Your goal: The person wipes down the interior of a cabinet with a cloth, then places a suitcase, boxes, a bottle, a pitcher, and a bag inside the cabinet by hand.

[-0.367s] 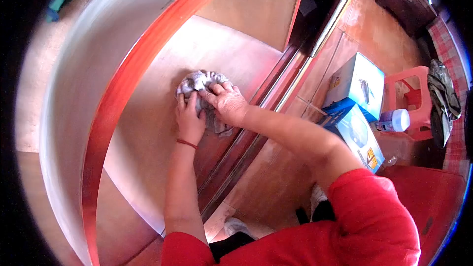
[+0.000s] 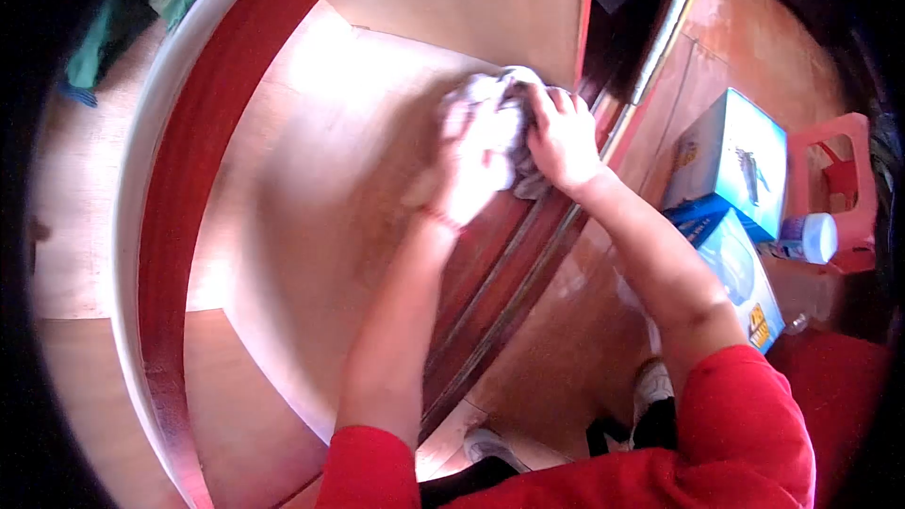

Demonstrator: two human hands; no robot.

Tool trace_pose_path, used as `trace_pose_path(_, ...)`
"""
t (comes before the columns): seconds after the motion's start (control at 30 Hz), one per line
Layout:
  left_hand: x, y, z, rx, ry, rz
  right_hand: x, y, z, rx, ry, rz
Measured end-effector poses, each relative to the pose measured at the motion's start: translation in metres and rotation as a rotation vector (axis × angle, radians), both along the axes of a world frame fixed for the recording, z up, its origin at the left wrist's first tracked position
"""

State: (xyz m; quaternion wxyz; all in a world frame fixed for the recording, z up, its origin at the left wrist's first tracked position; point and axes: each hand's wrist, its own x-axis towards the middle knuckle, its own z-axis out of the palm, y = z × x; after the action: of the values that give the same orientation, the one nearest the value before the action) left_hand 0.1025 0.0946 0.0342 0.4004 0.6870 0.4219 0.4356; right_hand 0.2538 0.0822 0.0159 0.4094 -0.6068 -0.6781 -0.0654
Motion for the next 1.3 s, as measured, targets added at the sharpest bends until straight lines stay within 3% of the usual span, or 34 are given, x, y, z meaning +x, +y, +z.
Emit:
trace_pose_path(0.03, 0.009, 0.011, -0.025, 0.444, 0.578, -0.098, 0.007, -0.002, -0.006, -0.002, -0.05, 0.025)
trace_pose_path(0.07, 0.031, -0.007, -0.019, 0.352, 1.125, 0.147, 0.01, -0.007, -0.013, -0.001, -0.099, 0.049)
trace_pose_path(0.1, 0.026, 0.004, -0.029, 0.355, 1.075, 0.095, 0.006, -0.011, -0.016, -0.105, -0.074, 0.045)
trace_pose_path(0.23, -0.003, 0.041, -0.037, 0.411, 0.879, -0.017, -0.018, 0.005, -0.015, -0.096, 0.054, -0.014)
trace_pose_path(0.33, -0.017, 0.05, -0.033, 0.318, 0.743, 0.147, -0.054, 0.013, -0.015, -0.098, 0.079, -0.021)
trace_pose_path(0.4, -0.053, 0.066, -0.043, -0.107, 0.414, 0.284, -0.075, 0.009, -0.01, -0.234, 0.108, 0.152)
trace_pose_path(0.43, -0.073, 0.06, -0.041, -0.038, 0.429, 0.291, -0.089, 0.0, -0.003, -0.394, 0.151, 0.268)
trace_pose_path(0.47, -0.098, 0.046, -0.037, 0.032, 0.446, 0.297, -0.116, -0.002, -0.025, -0.368, 0.14, 0.383)
trace_pose_path(0.53, -0.16, 0.015, -0.039, 0.252, 0.929, 0.344, -0.143, -0.025, -0.025, -0.345, 0.096, 0.591)
trace_pose_path(0.6, -0.191, -0.031, -0.016, 0.0, 1.247, 0.465, -0.168, -0.047, -0.017, -0.41, 0.187, 0.811)
trace_pose_path(0.67, -0.181, -0.078, 0.023, -0.289, 1.269, 0.641, -0.188, -0.067, -0.014, -0.521, 0.223, 0.926)
trace_pose_path(0.7, -0.196, -0.094, 0.025, -0.3, 1.284, 0.64, -0.195, -0.077, -0.015, -0.515, 0.183, 0.971)
trace_pose_path(0.77, -0.228, -0.113, 0.023, -0.549, 0.697, 0.531, -0.19, -0.082, -0.006, -0.588, 0.095, 1.04)
trace_pose_path(0.8, -0.239, -0.12, 0.02, -0.565, 0.714, 0.542, -0.191, -0.084, -0.012, -0.595, 0.114, 1.056)
trace_pose_path(0.87, -0.236, -0.122, 0.015, -0.705, 0.155, 0.51, -0.185, -0.083, -0.024, -0.349, -0.047, 0.85)
trace_pose_path(0.93, -0.217, -0.114, 0.0, -0.611, 0.308, 0.581, -0.178, -0.077, -0.027, -0.348, -0.103, 0.821)
trace_pose_path(1.0, -0.215, -0.106, -0.013, -0.412, 1.143, 0.757, -0.17, -0.07, -0.023, -0.345, -0.149, 0.774)
trace_pose_path(1.17, -0.223, -0.048, -0.031, -0.175, 0.948, 0.66, -0.15, -0.023, -0.023, -0.337, -0.298, 0.566)
trace_pose_path(1.3, -0.173, 0.045, -0.031, 0.014, 0.951, 0.404, -0.105, 0.023, -0.018, -0.409, -0.182, 0.245)
